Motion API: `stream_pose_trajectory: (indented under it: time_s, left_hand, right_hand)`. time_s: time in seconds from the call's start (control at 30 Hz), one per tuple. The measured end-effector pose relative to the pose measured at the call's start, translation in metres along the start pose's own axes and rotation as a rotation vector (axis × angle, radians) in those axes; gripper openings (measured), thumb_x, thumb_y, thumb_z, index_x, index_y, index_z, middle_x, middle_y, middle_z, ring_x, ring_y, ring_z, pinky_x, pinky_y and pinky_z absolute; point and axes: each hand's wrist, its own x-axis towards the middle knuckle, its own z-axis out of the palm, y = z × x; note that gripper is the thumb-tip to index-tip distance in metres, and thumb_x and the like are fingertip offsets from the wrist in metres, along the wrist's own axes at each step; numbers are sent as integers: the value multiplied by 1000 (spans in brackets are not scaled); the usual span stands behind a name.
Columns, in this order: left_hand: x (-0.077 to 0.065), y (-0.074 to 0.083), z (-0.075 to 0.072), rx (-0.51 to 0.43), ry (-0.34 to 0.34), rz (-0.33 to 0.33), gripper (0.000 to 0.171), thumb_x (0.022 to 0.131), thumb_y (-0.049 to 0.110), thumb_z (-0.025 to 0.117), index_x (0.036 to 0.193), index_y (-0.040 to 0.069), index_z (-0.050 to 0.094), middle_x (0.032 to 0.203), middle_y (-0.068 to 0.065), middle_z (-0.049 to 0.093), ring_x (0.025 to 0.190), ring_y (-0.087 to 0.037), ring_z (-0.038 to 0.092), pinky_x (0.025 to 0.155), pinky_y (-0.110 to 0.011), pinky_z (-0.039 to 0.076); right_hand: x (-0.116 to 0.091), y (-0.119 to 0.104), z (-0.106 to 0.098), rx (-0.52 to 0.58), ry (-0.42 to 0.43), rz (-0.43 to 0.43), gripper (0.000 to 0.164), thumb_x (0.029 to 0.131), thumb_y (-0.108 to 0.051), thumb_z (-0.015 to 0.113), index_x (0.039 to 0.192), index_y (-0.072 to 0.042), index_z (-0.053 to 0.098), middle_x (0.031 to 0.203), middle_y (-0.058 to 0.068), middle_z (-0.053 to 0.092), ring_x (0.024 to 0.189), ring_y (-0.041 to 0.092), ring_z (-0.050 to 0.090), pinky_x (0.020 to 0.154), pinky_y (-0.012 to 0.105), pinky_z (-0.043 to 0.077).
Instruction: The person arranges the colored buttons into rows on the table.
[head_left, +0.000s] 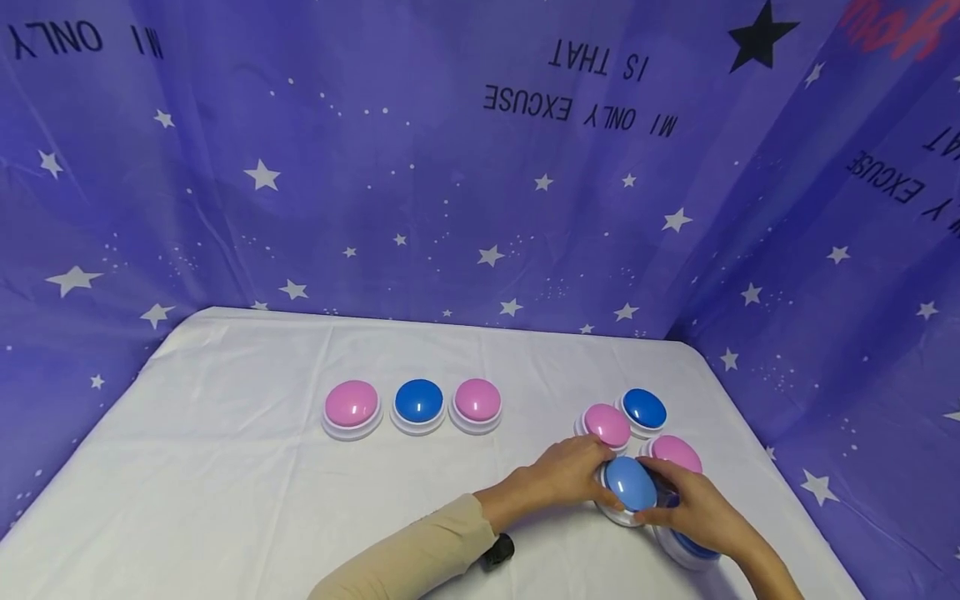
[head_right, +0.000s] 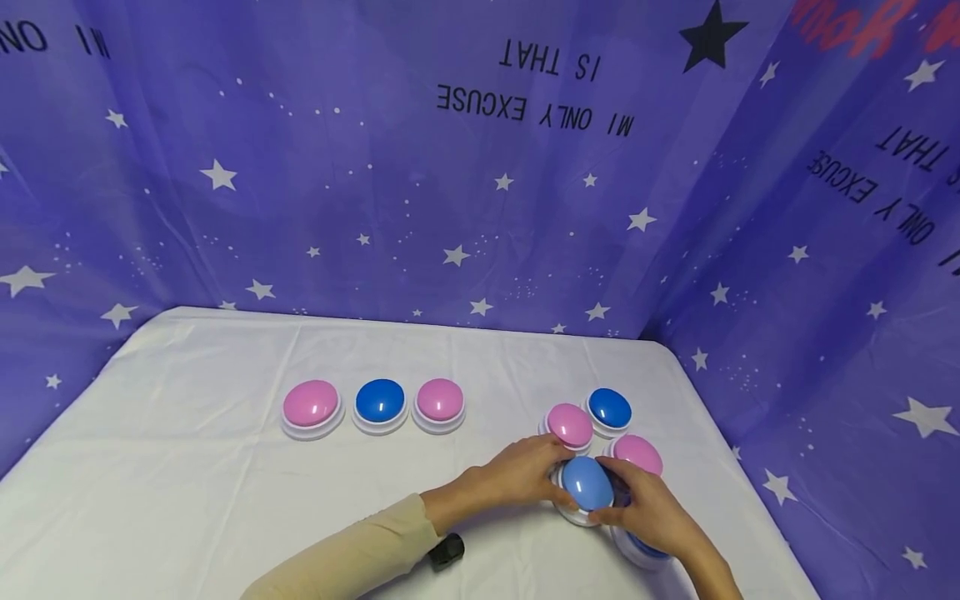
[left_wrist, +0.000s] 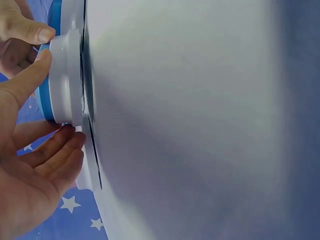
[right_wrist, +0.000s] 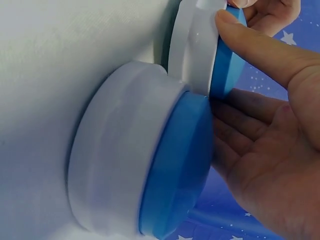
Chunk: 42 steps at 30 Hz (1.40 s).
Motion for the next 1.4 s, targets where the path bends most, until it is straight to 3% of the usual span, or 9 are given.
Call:
stream_pose_trajectory:
  time_s: [0.2, 0.3, 0.4, 0.53, 0.67, 0.73, 1.1, 1.23, 1.4]
  left_hand:
    - [-4, 0, -10, -35, 36, 26, 51, 76, 46, 85, 115, 16, 70, 108, 10, 64, 98, 0, 56, 84, -14, 45]
    - [-7, -1, -15, -71, 55, 15, 56, 79, 44, 83, 123, 13, 68, 117, 6, 64, 107, -3, 56, 92, -17, 44]
    - [-10, -2, -21, -106, 83, 10, 60, 81, 43, 81, 129, 11, 66, 122, 3, 63, 112, -5, 56, 97, -18, 43]
    - [-12, -5, -30, -138, 136, 26, 60, 81, 42, 81, 130, 10, 65, 122, 3, 64, 112, -6, 56, 98, -18, 42]
    - [-17, -9, -39, -194, 178, 29, 60, 82, 39, 82, 131, 10, 64, 120, 2, 64, 111, -6, 57, 97, -19, 43]
    - [-20, -11, -44, -211, 196, 26, 59, 81, 38, 82, 131, 10, 64, 120, 2, 64, 111, -6, 57, 97, -20, 43]
    - [-32, -15, -69, -238, 270, 5, 60, 84, 36, 81, 133, 8, 62, 128, -2, 62, 119, -11, 56, 101, -24, 43]
    - [-37, -19, -77, -275, 285, -27, 60, 83, 33, 81, 134, 8, 62, 130, -3, 62, 121, -14, 56, 102, -27, 43]
    - [-43, -28, -83, -315, 309, -67, 58, 83, 31, 82, 133, 8, 63, 131, -2, 62, 122, -15, 56, 103, -30, 43]
  right_hand:
    - [-1, -5, -2, 84, 50, -17, 73, 75, -24, 87, 132, 8, 55, 128, 24, 60, 114, 46, 59, 89, 49, 52]
    - [0, -7, -2, 122, 83, -14, 72, 77, -22, 86, 135, 5, 54, 130, 22, 60, 117, 45, 57, 91, 46, 51]
    - [0, -10, -2, 182, 106, 1, 71, 80, -20, 84, 138, 3, 52, 133, 21, 58, 120, 43, 55, 94, 36, 51]
    - [3, -15, 1, 299, 140, 37, 73, 83, -20, 81, 144, 1, 47, 139, 20, 54, 125, 27, 53, 95, 17, 44]
    - [8, -22, 4, 399, 191, 38, 73, 85, -16, 80, 147, 0, 44, 144, 20, 48, 125, 1, 47, 96, 11, 38]
    - [10, -26, 6, 427, 213, 35, 72, 85, -14, 79, 147, -1, 45, 145, 20, 47, 123, -5, 46, 96, 11, 38]
    - [25, -47, 10, 522, 298, 21, 70, 87, -12, 77, 149, -6, 44, 149, 18, 44, 134, 11, 42, 99, 15, 39]
    - [35, -53, 14, 602, 293, 5, 72, 88, -7, 76, 150, -2, 40, 151, 21, 40, 135, 8, 41, 101, 16, 38]
    - [48, -60, 20, 701, 268, -1, 74, 89, -5, 74, 151, 1, 35, 154, 21, 35, 140, 16, 36, 102, 17, 36]
